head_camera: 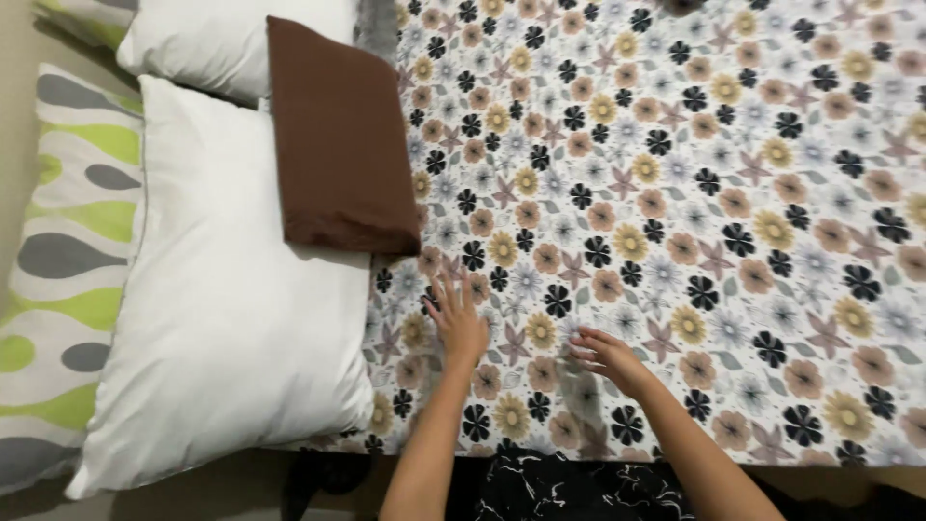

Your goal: The person arranges pillows on a bed, placing a patterned pillow and a white pillow against the headboard. They then smooth the floral bedsheet and use a feather duster to clean the surface of the bed.

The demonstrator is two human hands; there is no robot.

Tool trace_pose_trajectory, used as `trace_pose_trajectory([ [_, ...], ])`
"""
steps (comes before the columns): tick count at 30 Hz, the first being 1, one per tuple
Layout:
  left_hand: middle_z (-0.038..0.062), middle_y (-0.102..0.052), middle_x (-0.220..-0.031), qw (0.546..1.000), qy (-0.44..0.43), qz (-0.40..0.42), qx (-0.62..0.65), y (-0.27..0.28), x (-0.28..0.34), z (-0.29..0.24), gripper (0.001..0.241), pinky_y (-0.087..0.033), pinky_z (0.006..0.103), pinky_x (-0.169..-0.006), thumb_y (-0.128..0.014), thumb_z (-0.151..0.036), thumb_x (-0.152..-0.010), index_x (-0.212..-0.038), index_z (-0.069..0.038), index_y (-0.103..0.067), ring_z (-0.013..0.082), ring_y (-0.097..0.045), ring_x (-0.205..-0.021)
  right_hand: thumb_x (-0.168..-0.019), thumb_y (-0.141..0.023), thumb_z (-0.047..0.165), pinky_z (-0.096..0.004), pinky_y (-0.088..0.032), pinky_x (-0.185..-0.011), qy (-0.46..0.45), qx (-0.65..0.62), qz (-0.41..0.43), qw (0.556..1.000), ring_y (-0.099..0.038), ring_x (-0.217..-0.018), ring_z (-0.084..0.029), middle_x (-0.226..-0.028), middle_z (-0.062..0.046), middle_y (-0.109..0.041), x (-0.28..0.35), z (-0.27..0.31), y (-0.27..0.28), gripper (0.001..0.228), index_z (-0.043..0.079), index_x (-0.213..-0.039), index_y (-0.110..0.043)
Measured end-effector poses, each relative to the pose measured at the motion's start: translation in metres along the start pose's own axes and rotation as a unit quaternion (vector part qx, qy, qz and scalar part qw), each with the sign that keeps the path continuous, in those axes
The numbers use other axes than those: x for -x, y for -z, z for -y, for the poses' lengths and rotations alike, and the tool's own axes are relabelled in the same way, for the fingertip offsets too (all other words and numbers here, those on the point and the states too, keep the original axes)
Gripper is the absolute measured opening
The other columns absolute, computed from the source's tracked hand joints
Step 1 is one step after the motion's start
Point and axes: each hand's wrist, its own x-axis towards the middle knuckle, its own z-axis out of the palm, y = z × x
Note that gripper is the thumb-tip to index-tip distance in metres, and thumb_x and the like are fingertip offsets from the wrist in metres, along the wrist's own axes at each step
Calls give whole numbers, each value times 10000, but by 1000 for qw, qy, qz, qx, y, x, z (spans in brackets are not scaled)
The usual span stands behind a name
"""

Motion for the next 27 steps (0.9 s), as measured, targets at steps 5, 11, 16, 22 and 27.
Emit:
trace_pose_trajectory([
  [5,197,57,-1704,990,-44,125,38,-15,82,-115,1202,-1,663,-1214,-827,-309,-771,-1644,-178,-12,423,77,-1566,-976,-597,313,-385,-513,-968,79,-12,12,997,-655,-1168,-204,-1388,-47,-652,33,12,22,560,122,-1495,-508],
  [11,189,58,-1707,985,-60,162,26,-44,153,-212,1155,15,661,-1203,-807,-255,-786,-1651,-173,-45,424,106,-1563,-960,-609,282,-307,-504,-939,105,81,34,991,-641,-1195,-151,-1401,-35,-653,113,20,70,555,164,-1495,-517],
  [16,189,71,-1704,970,-19,224,88,-48,188,-282,1106,23,681,-1192,-789,-255,-828,-1636,-170,-39,452,127,-1550,-951,-642,229,-327,-477,-874,111,110,21,987,-615,-1184,-181,-1412,-60,-657,150,-18,142,554,146,-1489,-544],
  [22,188,-3,-1703,979,-48,132,147,-33,205,-356,1097,-3,658,-1213,-780,-226,-818,-1646,-170,-62,454,76,-1558,-964,-647,146,-364,-481,-1083,210,156,21,965,-610,-1273,-190,-1431,-100,-618,182,-38,198,539,104,-1486,-518],
  [27,184,10,-1702,975,-72,148,152,-26,196,-384,1042,27,674,-1205,-763,-179,-842,-1638,-203,-92,451,87,-1557,-958,-657,178,-367,-485,-1071,222,124,-5,967,-619,-1273,-202,-1437,-96,-617,195,-29,208,541,92,-1477,-530],
])
